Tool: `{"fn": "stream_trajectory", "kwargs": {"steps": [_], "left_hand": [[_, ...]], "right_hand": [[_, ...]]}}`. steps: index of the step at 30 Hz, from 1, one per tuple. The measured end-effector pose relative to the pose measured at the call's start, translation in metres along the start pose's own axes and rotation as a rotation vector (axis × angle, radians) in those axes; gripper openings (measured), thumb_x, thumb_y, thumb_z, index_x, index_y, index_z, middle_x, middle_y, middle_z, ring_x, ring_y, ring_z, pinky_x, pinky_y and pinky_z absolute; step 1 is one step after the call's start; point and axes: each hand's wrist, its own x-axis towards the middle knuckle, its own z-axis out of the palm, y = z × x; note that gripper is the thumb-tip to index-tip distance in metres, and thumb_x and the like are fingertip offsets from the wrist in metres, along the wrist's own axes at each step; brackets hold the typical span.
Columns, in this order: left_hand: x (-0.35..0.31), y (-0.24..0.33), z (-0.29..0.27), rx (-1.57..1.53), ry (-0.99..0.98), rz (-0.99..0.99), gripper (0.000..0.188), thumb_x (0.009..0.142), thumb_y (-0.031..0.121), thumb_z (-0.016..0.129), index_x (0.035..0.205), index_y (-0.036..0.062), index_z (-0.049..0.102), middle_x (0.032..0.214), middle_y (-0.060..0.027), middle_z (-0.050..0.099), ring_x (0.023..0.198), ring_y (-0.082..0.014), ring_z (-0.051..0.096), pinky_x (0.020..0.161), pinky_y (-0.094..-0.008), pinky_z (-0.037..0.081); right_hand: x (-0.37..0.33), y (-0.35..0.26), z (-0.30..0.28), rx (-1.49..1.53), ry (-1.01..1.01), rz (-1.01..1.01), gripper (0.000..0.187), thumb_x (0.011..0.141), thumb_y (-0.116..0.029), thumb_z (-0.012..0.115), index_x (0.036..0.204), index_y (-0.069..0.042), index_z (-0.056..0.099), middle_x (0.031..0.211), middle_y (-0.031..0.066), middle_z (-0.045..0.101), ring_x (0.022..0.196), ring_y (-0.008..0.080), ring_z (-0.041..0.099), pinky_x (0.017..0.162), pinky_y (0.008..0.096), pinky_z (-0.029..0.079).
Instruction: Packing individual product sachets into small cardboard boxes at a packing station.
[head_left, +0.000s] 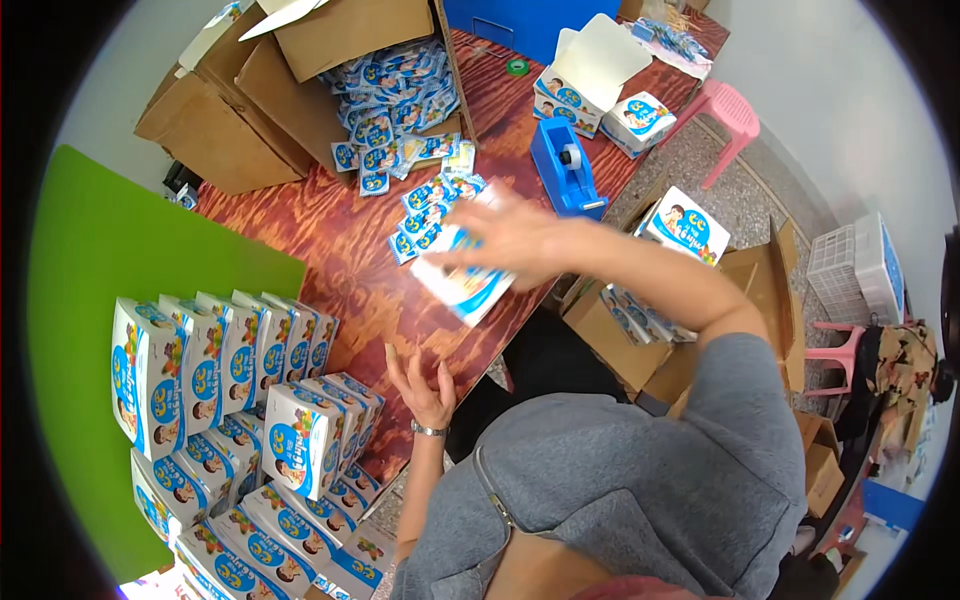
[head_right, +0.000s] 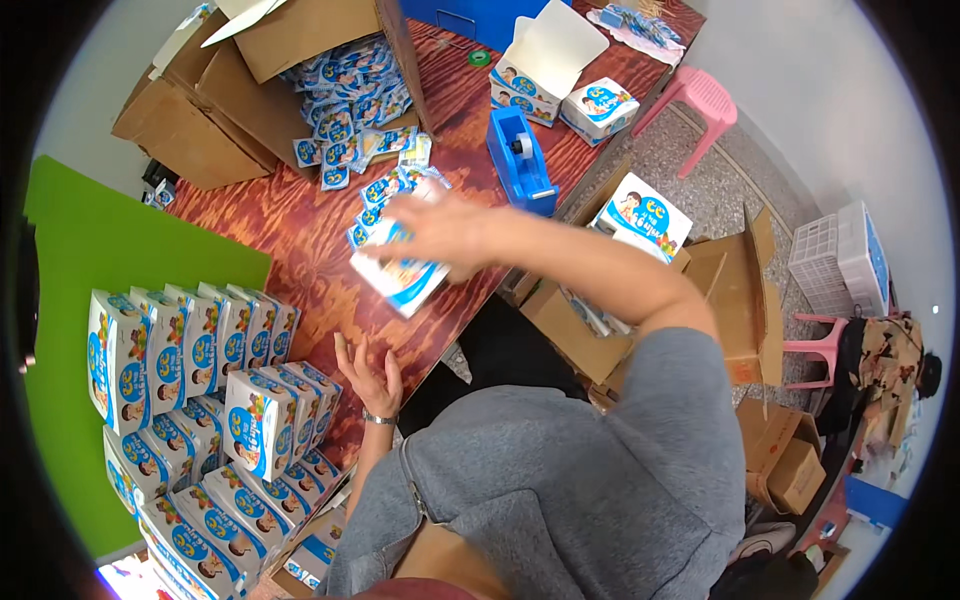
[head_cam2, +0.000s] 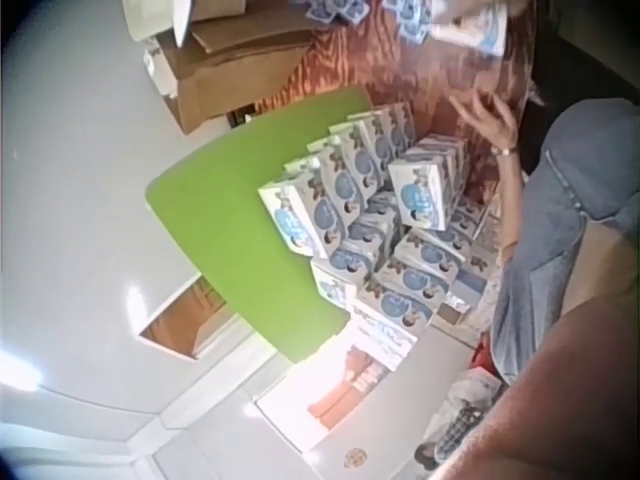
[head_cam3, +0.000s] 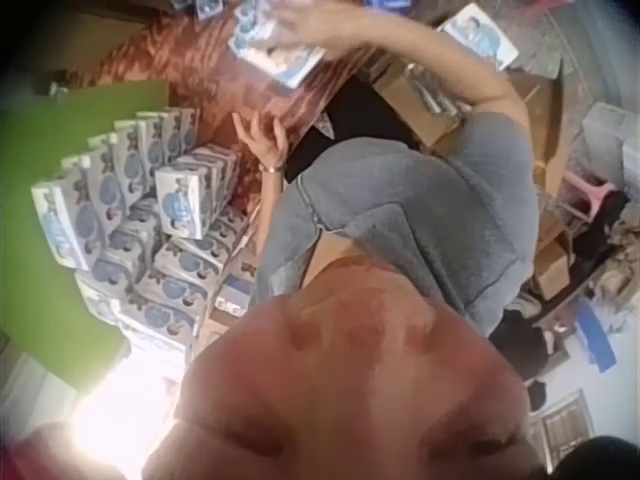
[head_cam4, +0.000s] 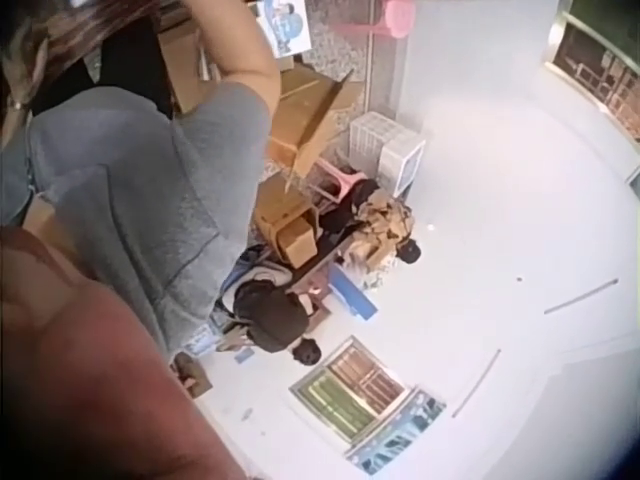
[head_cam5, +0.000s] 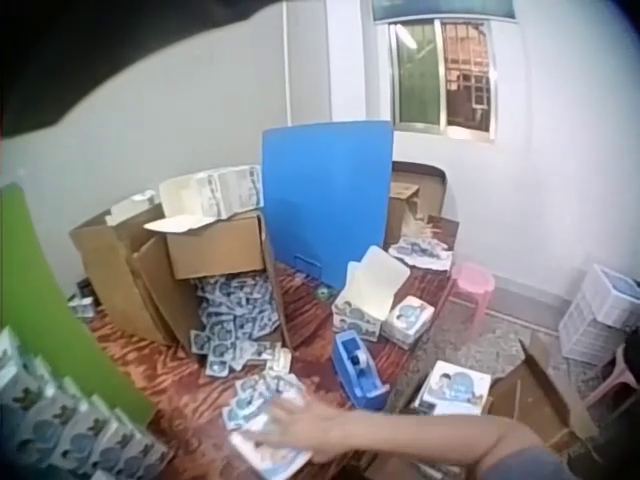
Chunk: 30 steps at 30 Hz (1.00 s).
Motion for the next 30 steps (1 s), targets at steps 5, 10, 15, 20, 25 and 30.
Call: {"fn": "stream_trajectory", "kwargs": {"steps": [5,10,15,20,25,30], "left_hand": [[-0.016,-0.009,0.018,0.005,-0.117,-0.054,0.044,0.085,0.002,0.069,0.127,-0.0010,0.056,0.152,-0.0305,0.035,0.137,-0.0457,0.041,0.109,-0.0482,0.042],[-0.020,-0.009,0.033,-0.001,-0.188,-0.092,0.043,0.084,0.000,0.068,0.126,-0.0010,0.058,0.151,-0.0300,0.036,0.137,-0.0453,0.041,0.109,-0.0473,0.042],[-0.016,-0.010,0.037,0.066,-0.234,-0.135,0.042,0.085,-0.001,0.067,0.126,-0.0009,0.058,0.150,-0.0300,0.038,0.136,-0.0455,0.042,0.108,-0.0473,0.042],[-0.013,-0.012,0.036,0.098,-0.230,-0.143,0.041,0.085,0.000,0.067,0.125,-0.0006,0.058,0.150,-0.0298,0.038,0.132,-0.0452,0.047,0.107,-0.0466,0.043],[-0.015,-0.012,0.047,0.072,-0.276,-0.170,0.042,0.084,0.002,0.069,0.125,0.0022,0.058,0.149,-0.0300,0.039,0.132,-0.0461,0.046,0.108,-0.0465,0.042],[-0.022,-0.009,0.044,0.062,-0.257,-0.215,0.041,0.086,0.000,0.067,0.126,0.0025,0.059,0.149,-0.0299,0.040,0.133,-0.0455,0.046,0.108,-0.0463,0.042]], "right_hand": [[-0.099,0.108,-0.041,-0.140,0.004,0.380,0.116,0.056,0.002,0.079,0.156,-0.029,0.030,0.152,0.0129,0.037,0.145,0.0346,0.033,0.106,0.0598,0.039],[-0.192,0.222,-0.026,-0.261,-0.129,0.617,0.123,0.053,0.005,0.080,0.157,-0.029,0.024,0.150,0.0098,0.040,0.141,0.0315,0.038,0.107,0.0567,0.041],[-0.206,0.292,0.012,-0.329,-0.227,0.714,0.124,0.056,0.006,0.078,0.158,-0.032,0.020,0.156,0.0072,0.035,0.146,0.0308,0.033,0.108,0.0625,0.039],[-0.224,0.355,0.077,-0.258,-0.193,0.679,0.119,0.065,0.009,0.075,0.159,-0.035,0.016,0.165,0.0028,0.022,0.149,0.0317,0.026,0.119,0.0546,0.033],[-0.218,0.343,0.050,-0.007,-0.097,0.628,0.101,0.070,0.000,0.072,0.157,-0.022,0.028,0.159,0.0167,0.031,0.141,0.0376,0.040,0.115,0.0385,0.037],[-0.251,0.374,0.082,0.756,0.470,0.923,0.068,0.093,-0.040,0.063,0.151,-0.012,0.042,0.140,0.0191,0.055,0.131,0.0287,0.050,0.109,0.0370,0.039]]}}
